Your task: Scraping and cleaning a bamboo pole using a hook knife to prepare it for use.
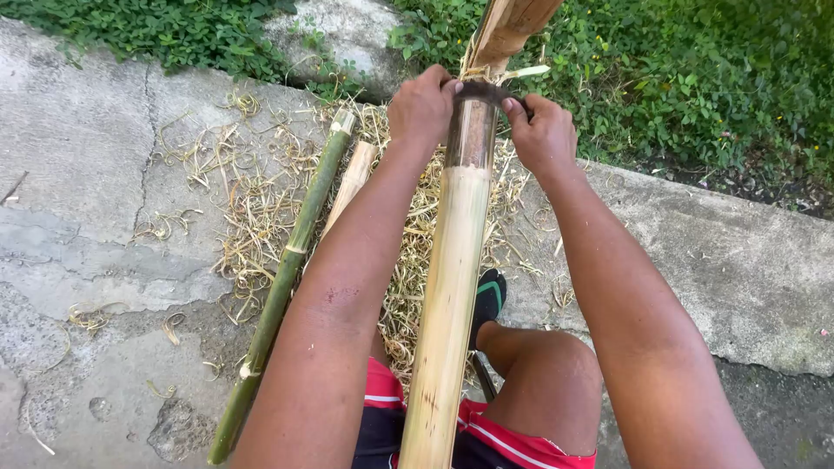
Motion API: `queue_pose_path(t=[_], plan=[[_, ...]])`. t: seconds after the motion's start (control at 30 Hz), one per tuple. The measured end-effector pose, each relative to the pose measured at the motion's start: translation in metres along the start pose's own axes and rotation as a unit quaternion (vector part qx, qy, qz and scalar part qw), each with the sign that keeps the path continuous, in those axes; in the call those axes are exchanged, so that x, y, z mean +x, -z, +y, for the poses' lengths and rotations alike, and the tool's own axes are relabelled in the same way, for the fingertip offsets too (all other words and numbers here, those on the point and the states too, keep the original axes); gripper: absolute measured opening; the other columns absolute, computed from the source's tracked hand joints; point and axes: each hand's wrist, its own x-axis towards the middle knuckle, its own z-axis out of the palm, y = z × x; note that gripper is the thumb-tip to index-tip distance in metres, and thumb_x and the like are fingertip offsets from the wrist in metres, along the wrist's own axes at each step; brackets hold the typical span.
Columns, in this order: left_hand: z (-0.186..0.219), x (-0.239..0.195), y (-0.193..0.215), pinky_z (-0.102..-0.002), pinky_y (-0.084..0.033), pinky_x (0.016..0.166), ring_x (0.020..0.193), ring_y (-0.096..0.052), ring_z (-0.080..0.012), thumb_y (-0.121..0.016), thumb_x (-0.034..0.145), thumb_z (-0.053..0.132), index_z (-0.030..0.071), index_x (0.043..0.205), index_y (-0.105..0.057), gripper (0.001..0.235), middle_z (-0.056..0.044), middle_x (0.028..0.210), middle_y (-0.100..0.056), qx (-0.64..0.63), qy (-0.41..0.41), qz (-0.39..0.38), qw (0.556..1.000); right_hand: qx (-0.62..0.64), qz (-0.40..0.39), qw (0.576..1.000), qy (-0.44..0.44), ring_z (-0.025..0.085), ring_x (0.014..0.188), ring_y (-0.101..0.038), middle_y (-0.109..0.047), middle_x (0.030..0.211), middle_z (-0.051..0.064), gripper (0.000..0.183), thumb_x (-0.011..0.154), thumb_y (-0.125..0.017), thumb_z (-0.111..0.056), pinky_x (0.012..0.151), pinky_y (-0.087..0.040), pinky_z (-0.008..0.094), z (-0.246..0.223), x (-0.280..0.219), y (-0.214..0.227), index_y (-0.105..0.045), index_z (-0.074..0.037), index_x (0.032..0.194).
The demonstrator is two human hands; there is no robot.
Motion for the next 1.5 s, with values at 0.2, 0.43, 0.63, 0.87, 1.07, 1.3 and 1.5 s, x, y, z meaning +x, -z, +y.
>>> queue_pose_path(t=[0.2,0.43,0.63,0.87,1.07,1.3,1.5], plan=[[-0.003,-0.004,-0.006,-0.049,-0.053,0.066,0.075,-0.073,-0.0298,-0.065,0.092,0.048,0.019,0.097,-0.074,0.030,-0.008,0.079,-0.076,0.010,-0.017,0.052,0.998,-0.007,0.020,1.000,0.020,0.025,0.055,-0.057,-0.062,0.064,0.009,0.042,0.106,-0.067,-0.044,0.054,-0.042,0.043,0.012,-0.001,-0.010,-0.071,-0.006,0.089],[0.005,-0.001,0.001,-0.042,-0.056,0.064,0.069,-0.074,-0.0224,-0.062,0.096,0.049,0.020,0.099,-0.073,0.031,-0.004,0.077,-0.076,0.042,0.018,-0.013,0.999,0.004,-0.053,0.998,-0.031,0.016,0.052,-0.053,-0.062,0.062,0.003,0.038,0.106,-0.061,-0.042,0.049,-0.040,0.042,0.004,-0.001,-0.002,-0.073,-0.009,0.092],[-0.001,0.002,-0.001,-0.043,-0.056,0.065,0.072,-0.073,-0.0227,-0.068,0.090,0.048,0.019,0.091,-0.076,0.029,-0.004,0.077,-0.076,0.057,-0.014,0.021,0.998,0.004,-0.075,0.995,-0.068,0.015,0.052,-0.055,-0.064,0.064,0.003,0.038,0.105,-0.061,-0.045,0.050,-0.044,0.041,-0.001,-0.001,0.001,-0.074,-0.011,0.093],[-0.016,-0.010,-0.004,-0.042,-0.053,0.060,0.069,-0.071,-0.0234,-0.071,0.089,0.049,0.019,0.090,-0.075,0.030,-0.005,0.076,-0.074,0.084,-0.026,-0.016,0.996,0.047,-0.143,0.977,-0.152,0.015,0.050,-0.049,-0.063,0.067,0.004,0.038,0.105,-0.056,-0.043,0.044,-0.041,0.036,-0.010,-0.024,0.006,-0.072,-0.010,0.098],[-0.009,-0.066,0.026,-0.047,-0.051,0.061,0.070,-0.070,-0.0286,-0.069,0.095,0.047,0.015,0.090,-0.075,0.032,-0.007,0.076,-0.073,0.083,-0.030,-0.066,0.994,0.049,-0.132,0.986,-0.086,0.013,0.048,-0.047,-0.059,0.063,0.001,0.040,0.105,-0.056,-0.041,0.042,-0.038,0.036,0.001,-0.074,0.005,-0.072,-0.005,0.092],[-0.019,-0.125,0.044,-0.047,-0.054,0.070,0.077,-0.072,-0.0293,-0.070,0.091,0.028,0.016,0.088,-0.078,0.015,-0.011,0.081,-0.073,0.106,-0.020,-0.143,0.984,0.049,-0.309,0.934,-0.174,0.015,0.040,-0.047,-0.051,0.053,0.003,0.047,0.100,-0.060,-0.046,0.040,-0.039,0.037,-0.024,-0.122,0.047,-0.067,-0.004,0.080],[0.006,-0.074,0.032,-0.048,-0.052,0.066,0.074,-0.071,-0.0280,-0.065,0.097,0.038,0.017,0.100,-0.072,0.022,-0.008,0.078,-0.073,0.045,-0.003,-0.049,0.998,0.087,-0.111,0.990,-0.028,0.014,0.049,-0.045,-0.055,0.060,0.003,0.042,0.105,-0.062,-0.038,0.045,-0.034,0.038,0.020,-0.055,-0.002,-0.067,-0.002,0.083]])
